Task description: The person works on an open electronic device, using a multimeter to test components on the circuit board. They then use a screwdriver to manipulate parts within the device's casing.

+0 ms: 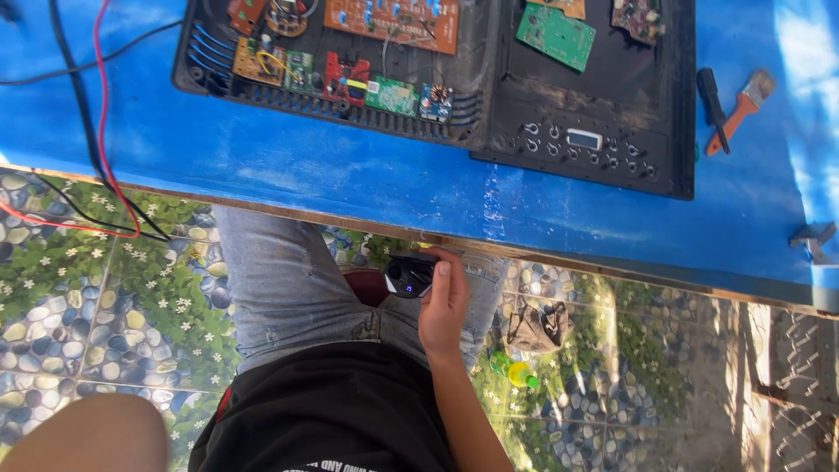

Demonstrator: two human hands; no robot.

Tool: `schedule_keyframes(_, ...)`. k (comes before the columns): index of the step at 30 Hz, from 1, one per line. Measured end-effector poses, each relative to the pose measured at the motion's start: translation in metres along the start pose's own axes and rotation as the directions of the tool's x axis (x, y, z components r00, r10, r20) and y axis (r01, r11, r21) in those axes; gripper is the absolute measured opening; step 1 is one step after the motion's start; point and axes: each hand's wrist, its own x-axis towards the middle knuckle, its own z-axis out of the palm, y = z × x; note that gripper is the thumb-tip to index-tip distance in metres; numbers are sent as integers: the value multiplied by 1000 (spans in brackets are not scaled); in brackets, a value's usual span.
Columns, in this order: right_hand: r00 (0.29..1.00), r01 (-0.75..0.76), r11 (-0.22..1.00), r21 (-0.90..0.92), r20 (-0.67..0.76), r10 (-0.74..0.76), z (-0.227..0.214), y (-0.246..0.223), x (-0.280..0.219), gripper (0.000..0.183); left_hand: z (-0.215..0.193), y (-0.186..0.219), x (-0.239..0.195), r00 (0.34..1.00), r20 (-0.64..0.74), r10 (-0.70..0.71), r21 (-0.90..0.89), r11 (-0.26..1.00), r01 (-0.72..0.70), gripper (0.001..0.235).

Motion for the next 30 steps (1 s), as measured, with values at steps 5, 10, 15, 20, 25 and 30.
schedule_keyframes(5, 995, -56, 998, -6, -84, 55, 30, -47, 11, 32, 67, -56, -75, 999, 0, 34, 79, 996, -34, 12)
schedule_keyframes(10, 998, -58, 998, 2, -33, 58, 17, -24, 16, 28, 124, -106, -125, 923, 75, -376, 337, 881, 332, 53)
schedule_keyframes(15, 992, -114, 993, 36, 60, 112, 3, -2, 16, 25, 142, -127, -136, 896, 16, -443, 320, 852, 415, 57)
schedule_keyframes(20, 996, -76, 996, -37, 44, 78, 13, -20, 18, 32, 140, -135, -134, 927, -3, -375, 326, 876, 355, 43)
schedule_keyframes(25, 996, -92, 994, -53, -4, 92, 16, -25, 8, 33, 138, -142, -138, 931, 4, -365, 305, 887, 347, 36)
schedule_keyframes(30, 999, -53, 995, -88, -11, 52, 13, -39, -3, 38, 146, -153, -130, 951, -23, -309, 405, 867, 292, 32)
